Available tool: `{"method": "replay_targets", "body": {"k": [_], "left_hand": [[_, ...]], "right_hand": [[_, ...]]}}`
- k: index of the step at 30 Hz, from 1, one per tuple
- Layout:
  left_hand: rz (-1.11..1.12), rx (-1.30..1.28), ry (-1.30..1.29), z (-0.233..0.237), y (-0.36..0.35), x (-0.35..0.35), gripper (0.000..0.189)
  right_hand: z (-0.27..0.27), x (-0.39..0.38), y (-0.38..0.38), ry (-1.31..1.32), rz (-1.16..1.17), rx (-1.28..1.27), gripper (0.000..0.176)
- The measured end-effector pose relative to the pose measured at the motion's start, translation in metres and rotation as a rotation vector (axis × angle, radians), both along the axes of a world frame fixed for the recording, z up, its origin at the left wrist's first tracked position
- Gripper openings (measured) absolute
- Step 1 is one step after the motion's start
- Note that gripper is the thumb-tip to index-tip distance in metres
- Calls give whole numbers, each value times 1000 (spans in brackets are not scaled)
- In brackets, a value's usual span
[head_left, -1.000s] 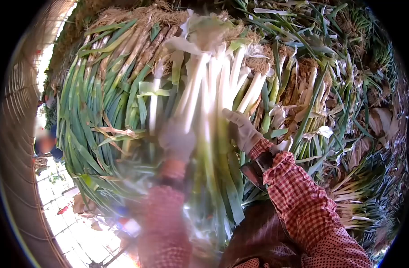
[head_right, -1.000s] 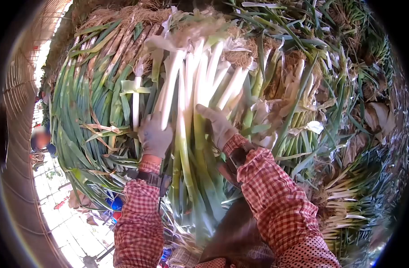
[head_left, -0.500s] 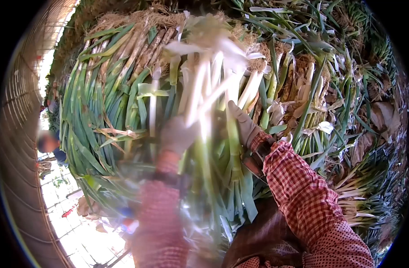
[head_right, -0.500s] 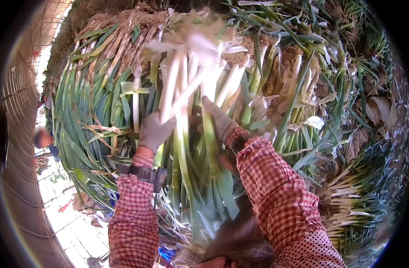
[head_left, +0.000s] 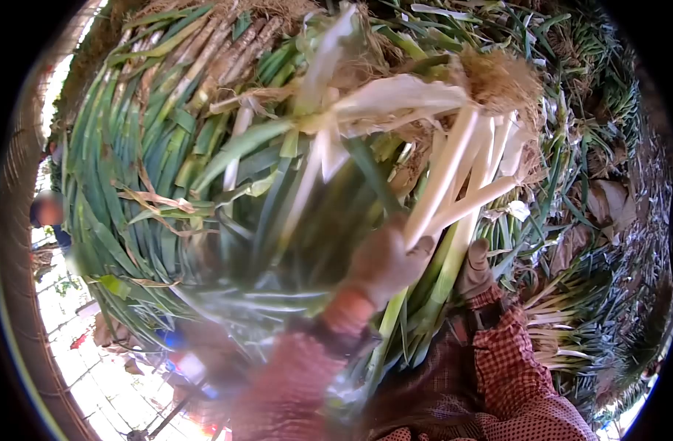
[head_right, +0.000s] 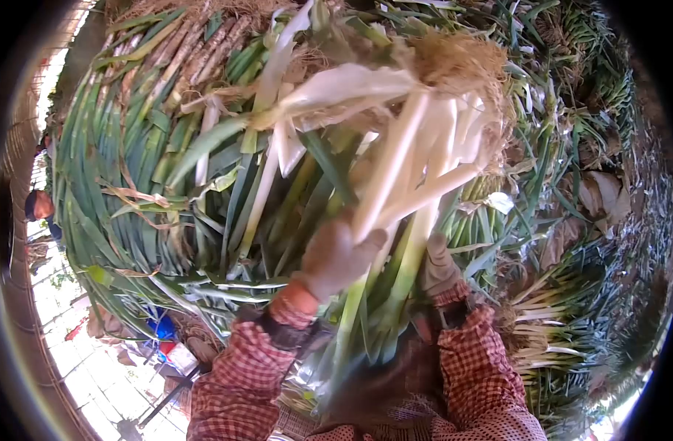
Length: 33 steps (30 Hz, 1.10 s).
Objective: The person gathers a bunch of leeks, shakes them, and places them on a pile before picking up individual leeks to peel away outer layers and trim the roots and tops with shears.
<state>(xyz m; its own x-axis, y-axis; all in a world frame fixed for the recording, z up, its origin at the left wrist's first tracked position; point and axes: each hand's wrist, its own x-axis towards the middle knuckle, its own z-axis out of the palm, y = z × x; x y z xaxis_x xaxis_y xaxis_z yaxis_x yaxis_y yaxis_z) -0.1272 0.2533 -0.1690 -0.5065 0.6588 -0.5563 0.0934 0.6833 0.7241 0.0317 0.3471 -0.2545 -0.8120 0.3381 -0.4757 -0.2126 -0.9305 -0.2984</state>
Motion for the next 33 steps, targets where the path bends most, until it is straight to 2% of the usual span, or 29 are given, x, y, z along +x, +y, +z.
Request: {"method": "replay_targets", "body": {"k": [2,5,6,8,9,10,11,12,13,15,17,18,19,20,21,22,23,26,27,28,29,30,32,33], "left_hand": [[-44,-92,289,-28,9,23,47],[31,71,601,-66,6,42,44],[84,152,513,-70,1,44,42],[180,312,339,-72,-12,37,39],[190,192,143,-56,-18,17,39],[37,271,593,-62,-24,-7,43],[224,118,595,-57,-16,-19,58],[209,92,821,-59,-5,-38,84],[164,116,851,-61,6,-51,105],[-16,-143,854,-46,42,-55,110],[-206,-368,756,-57,56,-62,115],[-285,-350,771,-63,49,-66,106],[-226,-378,612,-66,43,-64,93],[-253,-408,556,-73,31,-62,80],[-280,-439,500,-79,20,-60,67],[-389,-473,539,-89,7,-63,54],[-351,-452,542,-82,6,-68,36],[-513,-227,446,-18,28,-121,31],[-694,-471,356,31,72,-128,35],[-776,-414,300,45,91,-142,37],[-1166,-312,644,34,112,-165,39],[-1248,-315,696,58,143,-159,43],[-1408,-308,804,106,204,-145,52],[-1238,-288,906,97,204,-149,53]], "right_hand": [[-33,13,6,2,82,32,88],[-61,7,14,-110,194,2,66],[-49,-9,13,-187,162,73,61],[-61,-14,18,-115,192,-29,63],[-72,-12,17,-86,195,-55,65],[-78,-10,17,-59,194,-79,67],[-76,-9,19,-135,179,-60,63],[-78,-8,17,-120,164,-61,62],[-82,-9,16,-102,151,-60,61],[-83,-13,19,-115,138,-54,59],[-74,-9,18,-191,153,-65,57],[-71,-8,17,-227,158,-73,56],[-69,-11,16,-254,134,-56,56],[-71,-9,17,-249,192,-26,67],[-71,-10,16,-249,190,-63,68],[-72,-11,16,-248,189,-99,69],[-77,-10,17,-237,195,-128,69],[-85,-9,14,-237,194,-190,66],[-68,-14,18,-259,172,-190,62],[-54,-17,22,-285,155,-189,59],[-48,-16,25,-326,205,-169,60],[-55,-16,24,-373,244,-149,60],[-75,-12,20,-293,252,-70,62],[-75,-13,19,-284,241,-58,62]]}}
